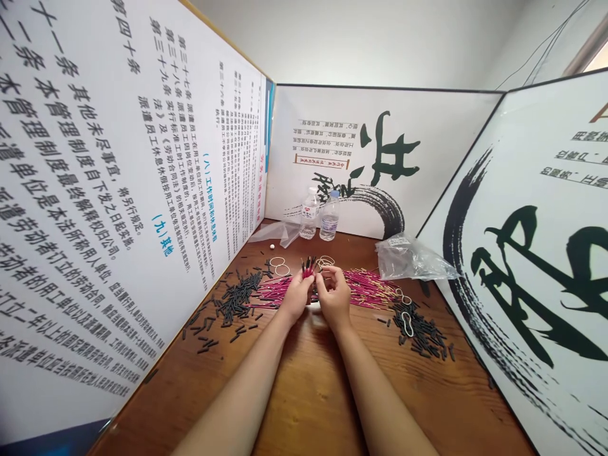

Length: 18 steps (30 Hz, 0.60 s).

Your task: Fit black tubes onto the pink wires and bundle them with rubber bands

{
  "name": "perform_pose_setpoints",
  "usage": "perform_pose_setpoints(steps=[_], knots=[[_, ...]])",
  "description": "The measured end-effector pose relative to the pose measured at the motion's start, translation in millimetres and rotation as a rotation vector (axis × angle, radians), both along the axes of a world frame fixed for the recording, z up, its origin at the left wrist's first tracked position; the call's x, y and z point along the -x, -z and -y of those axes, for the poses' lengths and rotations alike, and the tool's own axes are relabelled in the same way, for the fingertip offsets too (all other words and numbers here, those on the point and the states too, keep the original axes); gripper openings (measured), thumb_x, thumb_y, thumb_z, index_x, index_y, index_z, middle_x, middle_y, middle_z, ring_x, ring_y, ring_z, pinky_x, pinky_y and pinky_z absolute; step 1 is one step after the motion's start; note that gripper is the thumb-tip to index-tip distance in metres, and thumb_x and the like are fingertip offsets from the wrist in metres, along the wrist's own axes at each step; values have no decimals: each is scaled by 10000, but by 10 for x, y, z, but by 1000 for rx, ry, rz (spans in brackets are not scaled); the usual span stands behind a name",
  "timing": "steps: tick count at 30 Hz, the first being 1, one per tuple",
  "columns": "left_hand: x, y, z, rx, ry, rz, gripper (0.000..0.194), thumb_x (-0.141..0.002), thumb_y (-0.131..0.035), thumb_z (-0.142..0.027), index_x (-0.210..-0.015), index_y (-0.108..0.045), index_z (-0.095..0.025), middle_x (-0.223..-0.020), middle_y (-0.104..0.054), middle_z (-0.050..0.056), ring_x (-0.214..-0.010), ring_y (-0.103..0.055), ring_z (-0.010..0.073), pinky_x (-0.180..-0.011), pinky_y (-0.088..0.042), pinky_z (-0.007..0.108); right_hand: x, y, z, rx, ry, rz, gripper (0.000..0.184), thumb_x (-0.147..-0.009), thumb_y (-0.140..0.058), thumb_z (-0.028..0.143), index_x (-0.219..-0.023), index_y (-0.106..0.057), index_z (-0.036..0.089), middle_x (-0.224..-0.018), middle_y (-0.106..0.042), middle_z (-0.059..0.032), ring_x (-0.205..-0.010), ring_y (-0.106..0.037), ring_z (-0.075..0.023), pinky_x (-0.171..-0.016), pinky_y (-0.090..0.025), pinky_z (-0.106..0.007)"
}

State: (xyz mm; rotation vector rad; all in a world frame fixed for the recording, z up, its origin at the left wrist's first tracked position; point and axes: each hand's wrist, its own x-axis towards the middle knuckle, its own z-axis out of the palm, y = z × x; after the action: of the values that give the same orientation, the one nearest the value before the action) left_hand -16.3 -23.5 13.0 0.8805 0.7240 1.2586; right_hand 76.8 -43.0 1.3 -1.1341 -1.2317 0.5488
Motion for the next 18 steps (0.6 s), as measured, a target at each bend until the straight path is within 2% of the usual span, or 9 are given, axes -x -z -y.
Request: perform_pose_setpoints(steps=[2,6,9,11,13,18], knots=[[74,-34,-16,-63,-44,-132,68,-730,-605,-170,-724,-539,-182,-708,-573,9,-722,-522,138,-642,-370,209,-20,18,5,-15,4,-21,273,-836,-584,368,-1044,-524,202,-869,-635,-43,-721,-610,-163,-620,-488,-280],[331,-103,53,-126,-55,-579,163,-790,-551,-204,-645,-478,-207,-672,-551,22,-774,-529,181,-675,-359,234,-81,62,-13,-19,72,-69,219,-852,-530,343,-1013,-528,194,-807,-603,-20,-627,-541,-136,-592,-452,-269],[504,-142,220,-218,-28,-987,135,-850,-463,-228,-717,-457,-216,-737,-571,39,-786,-541,196,-714,-361,265,-113,107,-41,-4,123,-78,194,-835,-517,331,-967,-540,191,-760,-563,-2,-596,-497,-128,-573,-419,-263],[579,-149,347,-351,21,-1333,152,-898,-344,-222,-802,-461,-211,-821,-593,64,-804,-546,205,-738,-367,296,-114,135,-52,-4,134,-69,192,-824,-517,330,-954,-545,192,-733,-539,6,-601,-487,-132,-571,-404,-262],[627,-129,452,-464,44,-1561,199,-918,-277,-214,-885,-473,-202,-895,-610,87,-851,-547,217,-759,-374,319,-104,154,-52,-11,125,-55,187,-824,-516,335,-947,-546,197,-706,-518,16,-596,-474,-132,-570,-389,-261],[668,9,558,-654,64,-1804,244,-927,-266,-198,-978,-504,-189,-986,-603,92,-920,-532,226,-783,-396,342,-88,169,-40,-4,93,-58,200,-839,-507,366,-951,-546,204,-674,-484,32,-571,-449,-126,-557,-364,-258]])
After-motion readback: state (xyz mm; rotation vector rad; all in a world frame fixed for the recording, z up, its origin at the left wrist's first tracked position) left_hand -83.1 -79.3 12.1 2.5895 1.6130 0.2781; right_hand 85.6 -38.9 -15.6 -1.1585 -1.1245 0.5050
